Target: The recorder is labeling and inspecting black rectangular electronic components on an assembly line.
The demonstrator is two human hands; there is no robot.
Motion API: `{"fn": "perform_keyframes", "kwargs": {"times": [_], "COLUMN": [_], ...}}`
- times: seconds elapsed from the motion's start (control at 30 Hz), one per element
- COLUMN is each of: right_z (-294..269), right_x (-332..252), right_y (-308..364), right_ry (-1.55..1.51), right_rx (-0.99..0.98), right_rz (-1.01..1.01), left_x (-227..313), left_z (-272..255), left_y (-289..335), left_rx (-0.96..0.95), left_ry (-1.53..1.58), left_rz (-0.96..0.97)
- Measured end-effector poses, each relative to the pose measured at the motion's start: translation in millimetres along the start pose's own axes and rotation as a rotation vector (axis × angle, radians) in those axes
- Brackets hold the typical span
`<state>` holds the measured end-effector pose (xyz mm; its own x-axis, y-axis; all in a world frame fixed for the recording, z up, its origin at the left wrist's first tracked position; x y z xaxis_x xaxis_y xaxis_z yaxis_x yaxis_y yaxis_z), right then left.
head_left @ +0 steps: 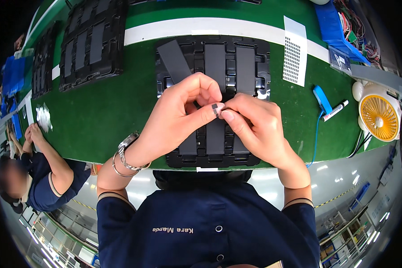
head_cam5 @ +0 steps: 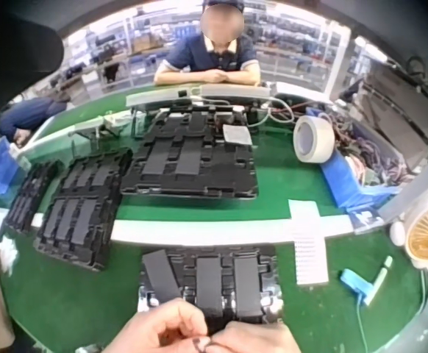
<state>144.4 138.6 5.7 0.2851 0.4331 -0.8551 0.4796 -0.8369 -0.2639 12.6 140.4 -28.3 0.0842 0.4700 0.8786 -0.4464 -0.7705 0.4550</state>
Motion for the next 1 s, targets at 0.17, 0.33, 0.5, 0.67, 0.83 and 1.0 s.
{"fn": "perform_keyframes", "kwargs": {"times": [0.17, 0.33, 0.5, 0.67, 0.83, 1.0], "right_z": [0, 1, -1, -11, -37, -49], "right_x": [-6, -8, -13, -15, 2, 33], "right_y": [0, 2, 2, 1, -3, 4], "right_ry": [0.136, 0.196, 0.283, 0.311, 0.114, -0.283], "right_rx": [0.01, 0.024, 0.05, 0.132, 0.246, 0.27], "right_rz": [-0.092, -0.143, -0.208, -0.295, -0.065, 0.283], "left_x": [-1, -2, -4, -1, 8, 41], "left_z": [1, 3, 6, 8, -2, 23], "left_y": [-2, -1, -3, -9, -30, -40], "left_rx": [-0.011, -0.021, -0.041, -0.037, 0.118, 0.263], "left_ry": [0.02, 0.038, 0.064, 0.022, -0.192, -1.043], "left_rz": [0.0, -0.005, 0.042, -0.04, 0.122, 0.428]}}
Point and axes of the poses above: each hand's wrist, its own y-axis away from the middle knuckle, its own z-axis out of the palm, x = y × z, the point moved 8 cm from there along -y, towards the middle knuckle, and after that the axes turned 7 degrees about -z, right-handed, at the moved point
